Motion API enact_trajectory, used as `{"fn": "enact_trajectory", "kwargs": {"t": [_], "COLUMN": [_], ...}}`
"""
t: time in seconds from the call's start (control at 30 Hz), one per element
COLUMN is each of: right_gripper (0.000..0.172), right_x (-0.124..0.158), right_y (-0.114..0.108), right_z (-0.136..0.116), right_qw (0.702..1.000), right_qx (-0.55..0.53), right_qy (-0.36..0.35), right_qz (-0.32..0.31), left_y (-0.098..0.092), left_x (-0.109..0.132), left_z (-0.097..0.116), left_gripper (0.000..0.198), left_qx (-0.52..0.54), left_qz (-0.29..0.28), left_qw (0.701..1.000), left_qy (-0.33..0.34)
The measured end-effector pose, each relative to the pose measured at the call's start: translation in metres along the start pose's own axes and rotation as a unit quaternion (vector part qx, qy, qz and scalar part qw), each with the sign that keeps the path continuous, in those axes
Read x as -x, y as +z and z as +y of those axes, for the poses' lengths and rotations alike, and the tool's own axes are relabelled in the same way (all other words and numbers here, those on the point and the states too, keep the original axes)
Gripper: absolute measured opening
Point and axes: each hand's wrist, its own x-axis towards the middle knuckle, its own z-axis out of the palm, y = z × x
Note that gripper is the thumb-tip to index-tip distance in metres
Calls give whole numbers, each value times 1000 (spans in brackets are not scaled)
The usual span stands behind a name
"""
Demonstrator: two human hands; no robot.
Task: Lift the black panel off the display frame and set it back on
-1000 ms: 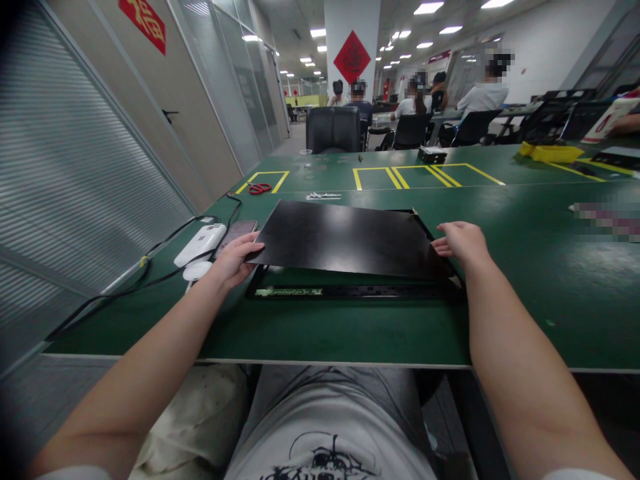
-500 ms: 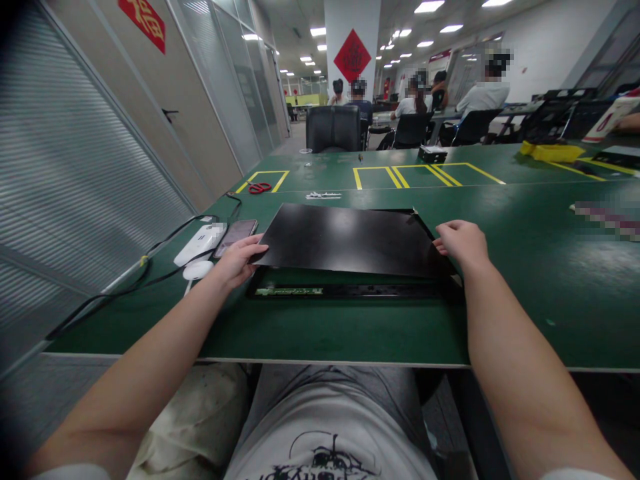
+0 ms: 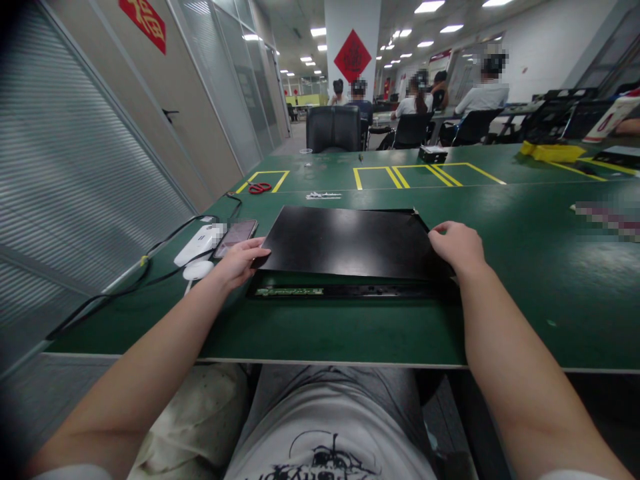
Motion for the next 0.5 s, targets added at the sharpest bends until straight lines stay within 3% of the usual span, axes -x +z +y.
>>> {"fn": "enact_trajectory", "kwargs": {"t": [0.1,0.23,0.5], "right_gripper": [36,37,36], "right_x": [6,6,3], "right_y": [-2,-1,0], "right_z": [-6,-6,-3], "right_qw": [997,995,994], "right_qx": [82,99,107], "right_qy": [-1,-18,-15], "right_qz": [-3,-1,10], "left_y": [0,0,0], "left_x": [-1,-2,1], "left_z": [-1,-1,2], "left_gripper": [40,36,60], "left_qx": [-2,5,1], "left_qz": [4,1,-6], "left_qw": [1000,1000,1000], "left_qy": [-2,-4,-8]}}
